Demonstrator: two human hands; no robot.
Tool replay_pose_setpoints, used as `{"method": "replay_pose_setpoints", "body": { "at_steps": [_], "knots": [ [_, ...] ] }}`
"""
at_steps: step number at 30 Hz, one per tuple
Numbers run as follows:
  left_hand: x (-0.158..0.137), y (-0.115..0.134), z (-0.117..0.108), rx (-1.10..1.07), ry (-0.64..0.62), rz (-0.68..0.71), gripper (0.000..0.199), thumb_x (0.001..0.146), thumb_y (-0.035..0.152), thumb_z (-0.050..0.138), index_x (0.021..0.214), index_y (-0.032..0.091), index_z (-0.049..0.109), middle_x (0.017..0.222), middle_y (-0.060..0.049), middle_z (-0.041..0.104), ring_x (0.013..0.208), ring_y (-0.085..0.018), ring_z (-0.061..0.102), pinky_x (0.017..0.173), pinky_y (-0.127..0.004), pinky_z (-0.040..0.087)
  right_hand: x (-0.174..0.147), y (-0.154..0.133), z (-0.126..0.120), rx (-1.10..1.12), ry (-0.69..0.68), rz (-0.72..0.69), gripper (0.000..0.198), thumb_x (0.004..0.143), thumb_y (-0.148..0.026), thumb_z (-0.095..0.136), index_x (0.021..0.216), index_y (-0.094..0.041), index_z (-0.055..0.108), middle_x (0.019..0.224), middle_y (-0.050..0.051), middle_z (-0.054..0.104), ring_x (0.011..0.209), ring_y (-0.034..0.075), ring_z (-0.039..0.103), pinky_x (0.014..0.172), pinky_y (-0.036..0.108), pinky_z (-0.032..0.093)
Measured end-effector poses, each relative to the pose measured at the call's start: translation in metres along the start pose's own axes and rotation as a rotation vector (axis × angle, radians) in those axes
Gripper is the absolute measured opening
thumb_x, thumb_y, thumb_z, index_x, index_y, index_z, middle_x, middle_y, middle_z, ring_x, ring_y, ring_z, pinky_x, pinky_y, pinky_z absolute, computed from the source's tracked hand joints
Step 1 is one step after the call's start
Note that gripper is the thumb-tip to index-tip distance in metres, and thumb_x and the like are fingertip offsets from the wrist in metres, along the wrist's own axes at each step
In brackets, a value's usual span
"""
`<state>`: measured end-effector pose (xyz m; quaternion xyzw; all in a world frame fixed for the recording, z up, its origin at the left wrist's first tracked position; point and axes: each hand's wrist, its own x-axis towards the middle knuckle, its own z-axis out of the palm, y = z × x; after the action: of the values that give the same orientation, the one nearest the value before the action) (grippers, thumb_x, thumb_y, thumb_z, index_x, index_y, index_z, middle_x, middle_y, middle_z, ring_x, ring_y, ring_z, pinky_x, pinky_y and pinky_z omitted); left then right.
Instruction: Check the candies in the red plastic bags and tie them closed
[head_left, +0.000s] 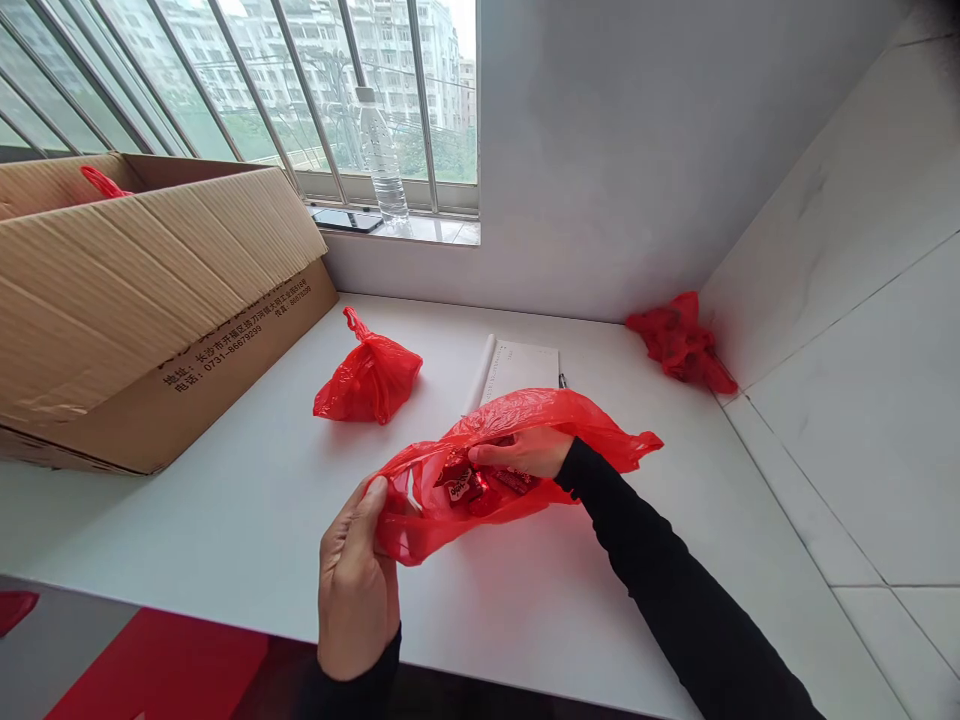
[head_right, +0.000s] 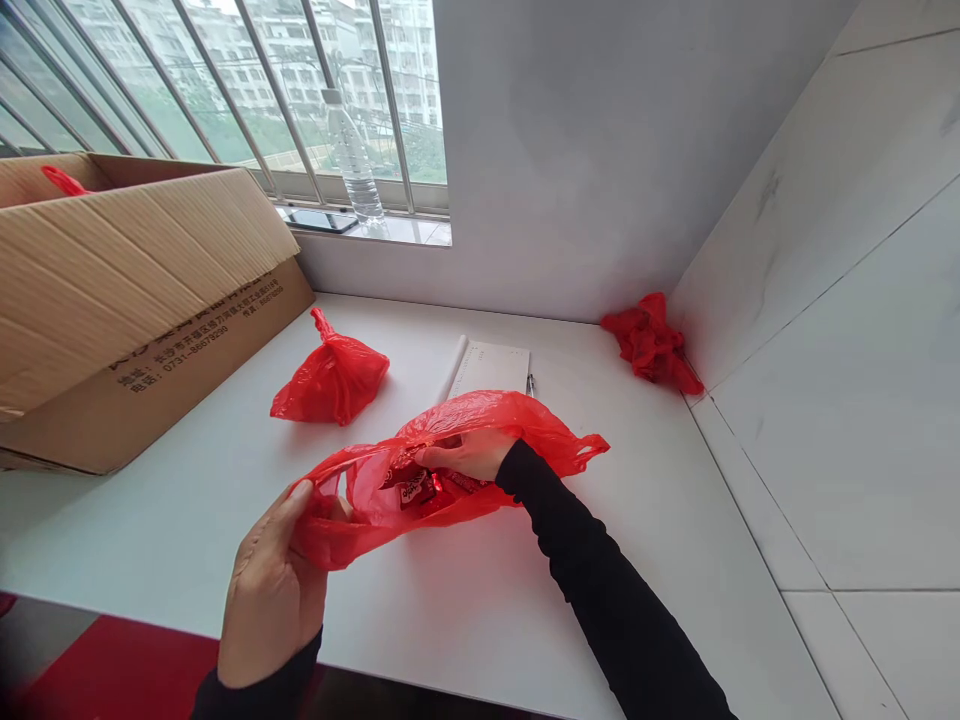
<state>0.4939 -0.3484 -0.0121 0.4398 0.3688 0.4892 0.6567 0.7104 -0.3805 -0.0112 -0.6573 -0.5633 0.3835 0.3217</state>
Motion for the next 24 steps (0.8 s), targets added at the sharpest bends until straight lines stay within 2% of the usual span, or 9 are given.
{"method": "replay_pose_setpoints", "body": {
  "at_steps": [4,9,13,15,17,22,24],
  "knots": [
    [0.0,0.001,0.001,0.002,-0.002,0.002,0.033,0.079,0.044,0.073,0.064,0.018,0.06,0.085,-0.004,0.071,0.078,-0.018,0.063,0.05,-0.021,0.043,0.006,0.005,0.013,-0.081,0.076,-0.014,0.029,0.093,-0.046,0.06,0.105,-0.023,0.073,0.102,0.002,0.075,0.093,0.02,0.068,0.08,0.027,0.05],
    [-0.001,0.002,0.004,0.006,-0.001,0.021,0.033,0.078,0.044,0.075,0.063,0.019,0.06,0.08,-0.003,0.07,0.078,-0.018,0.064,0.055,-0.022,0.047,0.011,0.002,0.037,-0.127,0.182,-0.007,0.041,0.098,-0.05,0.048,0.086,-0.017,0.069,0.081,0.002,0.071,0.076,0.017,0.064,0.066,0.025,0.044],
    [-0.002,0.004,0.006,-0.01,0.011,0.022,0.025,0.079,0.043,0.074,0.071,0.02,0.068,0.074,-0.002,0.067,0.072,-0.019,0.064,0.057,-0.026,0.05,0.012,-0.001,0.05,-0.078,0.104,-0.034,0.027,0.095,-0.042,0.055,0.091,-0.019,0.069,0.085,0.001,0.072,0.078,0.016,0.064,0.069,0.025,0.044],
    [-0.002,0.004,0.006,-0.024,0.005,0.025,0.023,0.081,0.043,0.072,0.079,0.02,0.073,0.074,-0.003,0.067,0.071,-0.019,0.064,0.058,-0.027,0.05,0.011,-0.001,0.05,-0.083,0.068,-0.028,0.019,0.091,-0.035,0.06,0.098,-0.02,0.07,0.089,0.001,0.072,0.082,0.017,0.065,0.073,0.026,0.046],
    [-0.002,0.003,0.005,-0.029,0.003,0.027,0.024,0.083,0.043,0.07,0.085,0.019,0.074,0.076,-0.004,0.068,0.073,-0.02,0.065,0.059,-0.028,0.051,0.009,-0.001,0.044,-0.111,0.058,0.004,0.016,0.088,-0.03,0.062,0.097,-0.019,0.07,0.088,0.002,0.072,0.081,0.018,0.064,0.073,0.027,0.047],
    [-0.002,0.002,0.002,-0.002,0.03,0.023,0.027,0.079,0.041,0.073,0.065,0.019,0.064,0.074,-0.003,0.067,0.078,-0.021,0.066,0.06,-0.026,0.051,0.003,-0.003,0.024,-0.098,0.037,-0.004,0.019,0.09,-0.03,0.057,0.1,-0.023,0.072,0.1,0.0,0.074,0.09,0.019,0.066,0.082,0.029,0.05],
    [-0.002,0.003,0.002,0.007,0.028,0.021,0.031,0.078,0.042,0.074,0.062,0.019,0.061,0.076,-0.003,0.068,0.079,-0.02,0.065,0.059,-0.025,0.05,0.001,-0.006,0.018,-0.129,0.053,0.001,0.021,0.093,-0.031,0.054,0.1,-0.025,0.073,0.098,-0.001,0.074,0.087,0.017,0.066,0.08,0.027,0.051]
  ]
}}
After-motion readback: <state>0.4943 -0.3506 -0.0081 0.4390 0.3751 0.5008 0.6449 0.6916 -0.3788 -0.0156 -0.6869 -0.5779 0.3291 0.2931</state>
